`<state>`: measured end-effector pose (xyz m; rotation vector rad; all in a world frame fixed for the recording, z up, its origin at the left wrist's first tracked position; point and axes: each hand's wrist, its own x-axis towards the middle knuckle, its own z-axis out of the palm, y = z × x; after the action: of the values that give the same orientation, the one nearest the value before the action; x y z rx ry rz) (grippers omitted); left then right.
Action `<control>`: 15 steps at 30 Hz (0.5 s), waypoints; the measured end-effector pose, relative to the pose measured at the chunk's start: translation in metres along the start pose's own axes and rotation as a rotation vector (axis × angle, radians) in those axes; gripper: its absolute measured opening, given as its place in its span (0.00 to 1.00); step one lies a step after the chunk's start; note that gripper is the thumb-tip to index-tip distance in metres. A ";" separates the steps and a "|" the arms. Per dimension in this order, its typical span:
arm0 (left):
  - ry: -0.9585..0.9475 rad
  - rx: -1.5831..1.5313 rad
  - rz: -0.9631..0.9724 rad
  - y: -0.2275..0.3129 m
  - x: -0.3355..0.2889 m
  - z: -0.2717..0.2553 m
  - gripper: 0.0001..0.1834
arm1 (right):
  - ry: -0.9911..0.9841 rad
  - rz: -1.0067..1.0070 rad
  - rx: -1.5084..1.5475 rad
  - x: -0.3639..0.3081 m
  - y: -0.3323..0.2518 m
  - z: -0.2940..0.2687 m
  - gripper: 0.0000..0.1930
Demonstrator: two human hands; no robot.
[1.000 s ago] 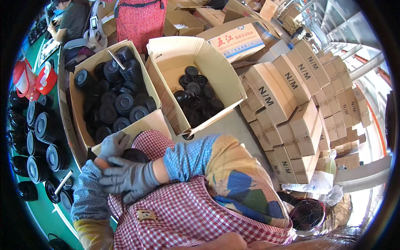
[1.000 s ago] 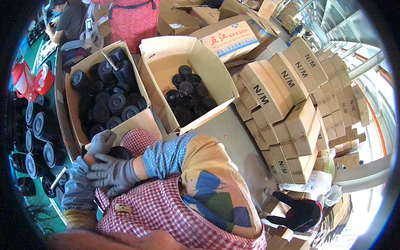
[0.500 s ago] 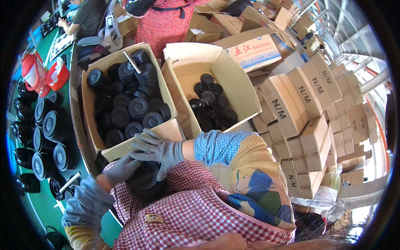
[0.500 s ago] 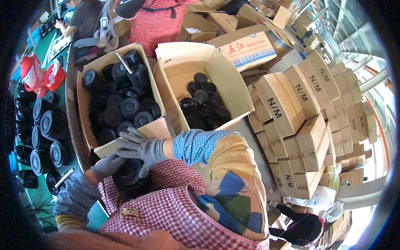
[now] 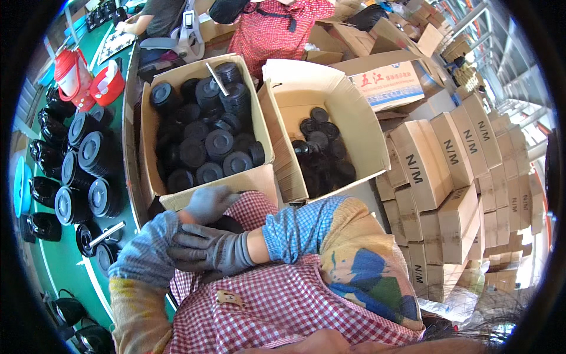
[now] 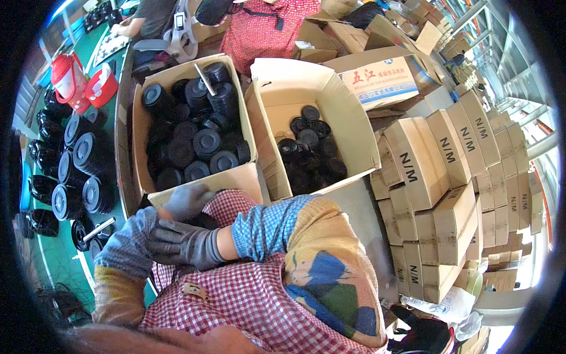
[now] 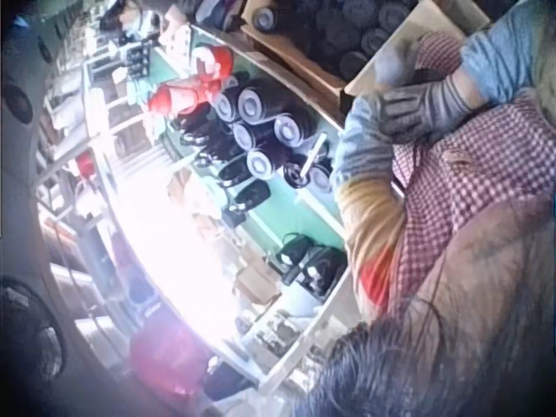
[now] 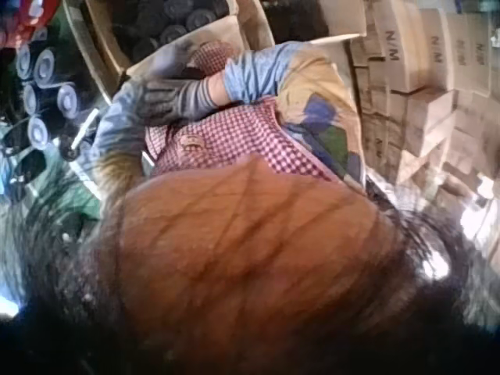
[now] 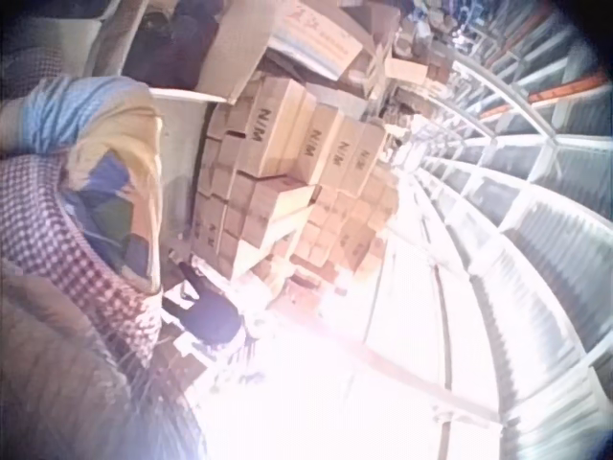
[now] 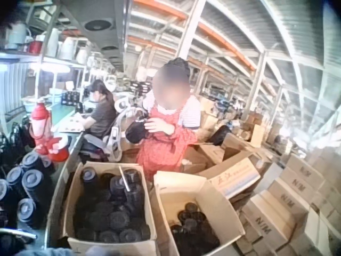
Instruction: The person repeatedly picks black plastic containers from a cardboard box, places them on a green worktable, and secures a lid onto each container by hand. The person then returns the sealed containers to the box. Another worker is visible nearby performing similar actions.
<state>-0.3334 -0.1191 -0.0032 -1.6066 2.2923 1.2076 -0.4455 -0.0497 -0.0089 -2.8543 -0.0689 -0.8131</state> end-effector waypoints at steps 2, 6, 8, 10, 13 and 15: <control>0.043 0.004 0.130 0.004 -0.006 -0.001 0.14 | 0.053 0.006 -0.084 -0.003 0.006 -0.001 0.35; 0.042 -0.543 0.289 -0.053 -0.050 0.024 0.19 | -0.177 0.292 0.154 -0.063 0.055 -0.059 0.37; 0.005 -0.842 0.146 -0.047 -0.048 0.030 0.20 | -0.160 0.174 0.170 -0.041 0.042 -0.025 0.40; 0.182 -0.082 0.147 -0.052 0.002 0.026 0.18 | -0.174 0.075 0.169 -0.002 0.000 0.000 0.40; 0.013 -0.167 0.209 -0.032 -0.016 0.003 0.20 | -0.079 0.104 0.173 -0.016 0.018 -0.012 0.41; -0.001 -0.414 0.299 -0.057 -0.024 0.021 0.22 | -0.359 0.074 0.186 -0.049 0.055 -0.037 0.47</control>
<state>-0.2828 -0.0955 -0.0367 -1.3895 2.4670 1.8538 -0.5012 -0.1102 -0.0116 -2.7689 -0.0792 -0.2582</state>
